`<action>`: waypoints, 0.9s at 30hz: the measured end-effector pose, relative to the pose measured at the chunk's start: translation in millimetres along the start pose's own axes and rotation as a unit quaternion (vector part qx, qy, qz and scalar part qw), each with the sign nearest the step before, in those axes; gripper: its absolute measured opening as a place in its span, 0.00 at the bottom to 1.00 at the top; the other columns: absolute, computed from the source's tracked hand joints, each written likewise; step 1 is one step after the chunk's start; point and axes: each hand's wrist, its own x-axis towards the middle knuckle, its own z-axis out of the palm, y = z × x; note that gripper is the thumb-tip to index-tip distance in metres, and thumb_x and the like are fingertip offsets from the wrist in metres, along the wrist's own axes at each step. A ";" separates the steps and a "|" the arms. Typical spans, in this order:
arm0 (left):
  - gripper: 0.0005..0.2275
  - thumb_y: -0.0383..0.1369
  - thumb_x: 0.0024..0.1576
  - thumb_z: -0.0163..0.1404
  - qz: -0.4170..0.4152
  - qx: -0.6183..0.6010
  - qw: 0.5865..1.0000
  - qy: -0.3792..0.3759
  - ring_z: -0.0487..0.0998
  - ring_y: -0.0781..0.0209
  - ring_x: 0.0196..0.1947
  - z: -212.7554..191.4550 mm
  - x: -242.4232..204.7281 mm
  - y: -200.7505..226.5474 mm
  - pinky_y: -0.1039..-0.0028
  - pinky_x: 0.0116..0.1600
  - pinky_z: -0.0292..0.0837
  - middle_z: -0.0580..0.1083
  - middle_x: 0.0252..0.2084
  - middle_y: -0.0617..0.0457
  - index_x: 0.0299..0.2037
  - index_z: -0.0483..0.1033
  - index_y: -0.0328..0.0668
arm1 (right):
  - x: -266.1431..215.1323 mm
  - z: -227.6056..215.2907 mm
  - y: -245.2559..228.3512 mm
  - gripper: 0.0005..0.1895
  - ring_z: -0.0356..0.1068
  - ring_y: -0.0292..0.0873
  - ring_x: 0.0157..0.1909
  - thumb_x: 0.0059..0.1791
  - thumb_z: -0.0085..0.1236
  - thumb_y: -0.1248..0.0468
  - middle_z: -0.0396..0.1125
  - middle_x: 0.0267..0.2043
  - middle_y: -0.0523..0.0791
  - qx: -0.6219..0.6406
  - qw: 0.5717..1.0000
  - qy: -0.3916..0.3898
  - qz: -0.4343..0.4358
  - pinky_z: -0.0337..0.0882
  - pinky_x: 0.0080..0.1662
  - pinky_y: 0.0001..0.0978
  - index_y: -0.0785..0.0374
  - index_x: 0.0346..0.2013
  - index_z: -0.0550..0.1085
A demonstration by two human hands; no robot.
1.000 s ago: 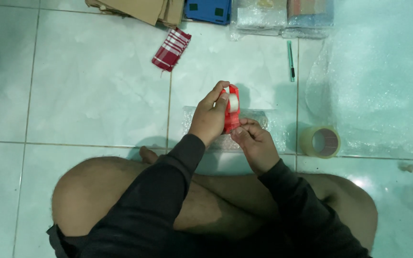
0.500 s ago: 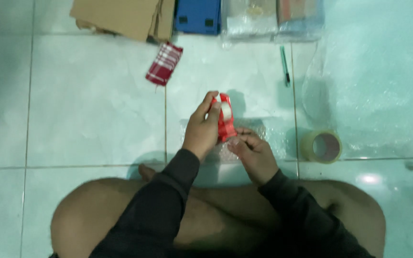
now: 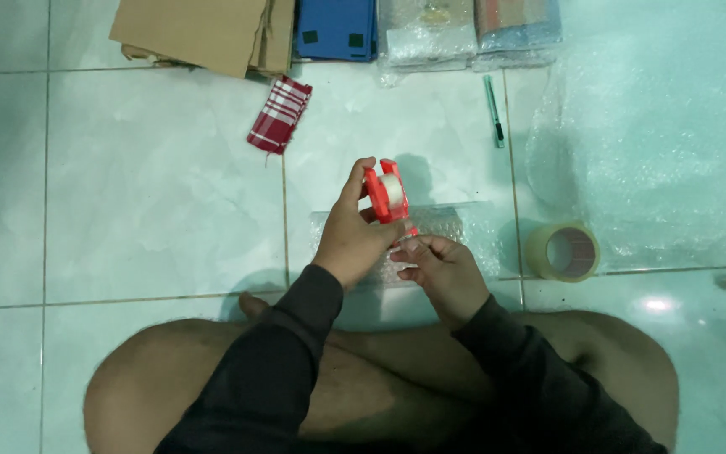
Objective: Wrapping a small rectangular item in bubble wrap and securing it with red tape.
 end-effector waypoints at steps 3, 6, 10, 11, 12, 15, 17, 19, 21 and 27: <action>0.42 0.25 0.49 0.58 0.005 -0.004 1.000 0.003 0.68 0.28 0.65 0.2 -4.7 -4.4 0.54 0.55 0.82 0.55 0.71 0.27 0.75 0.48 0.47 | -2.5 -3.1 7.9 0.13 0.74 0.51 0.39 0.56 0.52 0.66 0.71 0.40 0.57 -0.034 0.999 -0.030 -0.013 0.77 0.40 0.38 0.78 0.42 0.75; 0.42 0.22 0.49 0.57 -0.006 -0.020 1.000 0.001 0.70 0.31 0.65 0.2 -6.6 2.2 0.56 0.53 0.82 0.56 0.71 0.29 0.75 0.49 0.48 | -8.1 4.8 0.6 0.11 0.76 0.46 0.38 0.55 0.54 0.68 0.71 0.40 0.56 -0.023 0.999 -0.005 -0.038 0.79 0.39 0.32 0.78 0.38 0.75; 0.44 0.22 0.48 0.59 0.001 -0.030 1.000 -0.004 0.69 0.30 0.64 0.9 -4.0 -2.5 0.54 0.53 0.82 0.56 0.70 0.28 0.76 0.47 0.45 | -1.3 -1.1 7.3 0.10 0.74 0.43 0.31 0.54 0.57 0.68 0.72 0.39 0.55 -0.066 0.993 -0.007 -0.096 0.81 0.36 0.34 0.75 0.35 0.77; 0.46 0.22 0.47 0.60 0.007 -0.047 0.999 -0.005 0.71 0.31 0.63 1.0 -2.4 -6.8 0.53 0.53 0.82 0.56 0.70 0.27 0.76 0.46 0.45 | 0.6 -3.3 10.9 0.09 0.74 0.43 0.31 0.54 0.58 0.68 0.71 0.40 0.55 -0.081 0.990 -0.009 -0.114 0.81 0.36 0.35 0.74 0.35 0.78; 0.46 0.22 0.47 0.60 0.008 -0.045 0.999 -0.007 0.71 0.31 0.63 0.8 -2.3 -6.3 0.53 0.53 0.82 0.56 0.70 0.27 0.76 0.46 0.45 | -0.5 -0.8 7.5 0.09 0.74 0.43 0.31 0.54 0.58 0.68 0.71 0.40 0.55 -0.080 0.990 -0.008 -0.115 0.81 0.36 0.35 0.74 0.35 0.78; 0.47 0.22 0.46 0.61 0.014 -0.047 0.999 -0.021 0.70 0.30 0.62 1.0 -2.0 -8.9 0.53 0.53 0.82 0.55 0.69 0.26 0.76 0.43 0.44 | -5.2 2.9 2.1 0.09 0.73 0.44 0.30 0.54 0.57 0.69 0.69 0.44 0.56 -0.108 0.982 -0.009 -0.152 0.81 0.36 0.35 0.75 0.35 0.77; 0.47 0.21 0.47 0.61 0.018 -0.048 0.998 -0.020 0.71 0.29 0.62 -0.2 -0.3 -13.1 0.53 0.53 0.82 0.54 0.69 0.25 0.76 0.43 0.43 | -6.2 3.0 2.6 0.11 0.75 0.49 0.37 0.54 0.59 0.68 0.66 0.45 0.55 -0.173 0.965 -0.006 -0.196 0.81 0.34 0.36 0.75 0.31 0.79; 0.46 0.21 0.48 0.61 0.015 -0.040 0.999 -0.017 0.71 0.30 0.62 0.4 -3.0 -9.0 0.53 0.53 0.83 0.54 0.69 0.25 0.76 0.43 0.43 | -3.9 -0.5 10.7 0.12 0.73 0.47 0.39 0.54 0.58 0.66 0.64 0.45 0.53 -0.187 0.960 -0.004 -0.210 0.81 0.35 0.35 0.74 0.32 0.79; 0.46 0.22 0.48 0.61 0.014 -0.032 0.999 -0.017 0.71 0.30 0.62 0.2 -2.2 -9.5 0.54 0.52 0.83 0.55 0.69 0.25 0.76 0.43 0.43 | -2.3 -1.3 14.6 0.12 0.72 0.45 0.40 0.55 0.58 0.65 0.63 0.45 0.51 -0.200 0.954 -0.001 -0.224 0.80 0.37 0.34 0.73 0.33 0.79; 0.47 0.23 0.47 0.63 -0.004 -0.020 1.000 0.000 0.73 0.34 0.59 -4.3 8.1 -19.6 0.60 0.47 0.86 0.58 0.67 0.26 0.76 0.44 0.43 | 4.2 -2.5 12.5 0.06 0.77 0.53 0.34 0.50 0.65 0.67 0.68 0.41 0.51 -0.396 0.837 0.069 -0.371 0.79 0.27 0.30 0.69 0.31 0.79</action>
